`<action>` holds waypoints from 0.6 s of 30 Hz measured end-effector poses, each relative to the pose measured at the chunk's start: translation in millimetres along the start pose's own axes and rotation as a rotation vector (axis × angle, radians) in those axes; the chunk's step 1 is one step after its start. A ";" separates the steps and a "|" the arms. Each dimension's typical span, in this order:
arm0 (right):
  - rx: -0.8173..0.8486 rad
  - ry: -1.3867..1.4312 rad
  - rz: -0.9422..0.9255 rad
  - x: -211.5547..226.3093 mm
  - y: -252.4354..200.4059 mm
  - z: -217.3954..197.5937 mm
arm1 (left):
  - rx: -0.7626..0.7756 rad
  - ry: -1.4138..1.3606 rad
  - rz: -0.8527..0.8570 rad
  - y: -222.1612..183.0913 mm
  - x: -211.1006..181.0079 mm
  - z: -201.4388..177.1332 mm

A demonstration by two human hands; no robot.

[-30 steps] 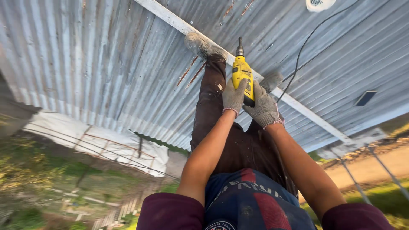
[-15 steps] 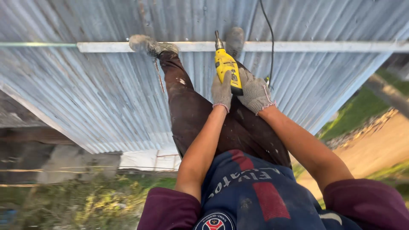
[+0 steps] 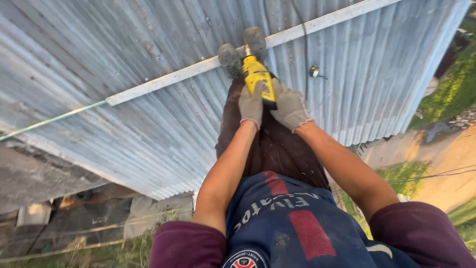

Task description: Fastening corrugated metal roofing sheets using a power drill and screws

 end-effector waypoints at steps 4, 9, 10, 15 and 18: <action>-0.031 -0.084 0.050 0.4 -15.7 -0.7 | 0.031 0.013 -0.006 15.8 31.9 1.5; -0.113 -0.061 0.082 -10.3 -26.2 -7.9 | 0.129 0.112 -0.059 -1.8 27.9 16.2; -0.044 -0.030 0.143 -18.3 -26.0 2.5 | 0.130 0.090 -0.073 -5.8 27.4 17.5; 0.130 -0.031 0.268 -42.8 -22.8 6.4 | 0.152 0.123 -0.085 16.3 48.8 45.4; 0.089 -0.045 0.148 -55.9 -13.9 13.9 | 0.137 0.106 -0.124 33.8 56.4 70.4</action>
Point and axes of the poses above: each hand's wrist, its own y-axis towards the middle knuckle, its own z-axis out of the palm, x = y × z, the point moved 6 cm from there along y, towards the middle knuckle, and after that the axes turned 3 degrees about -y, right-handed, at the moved point
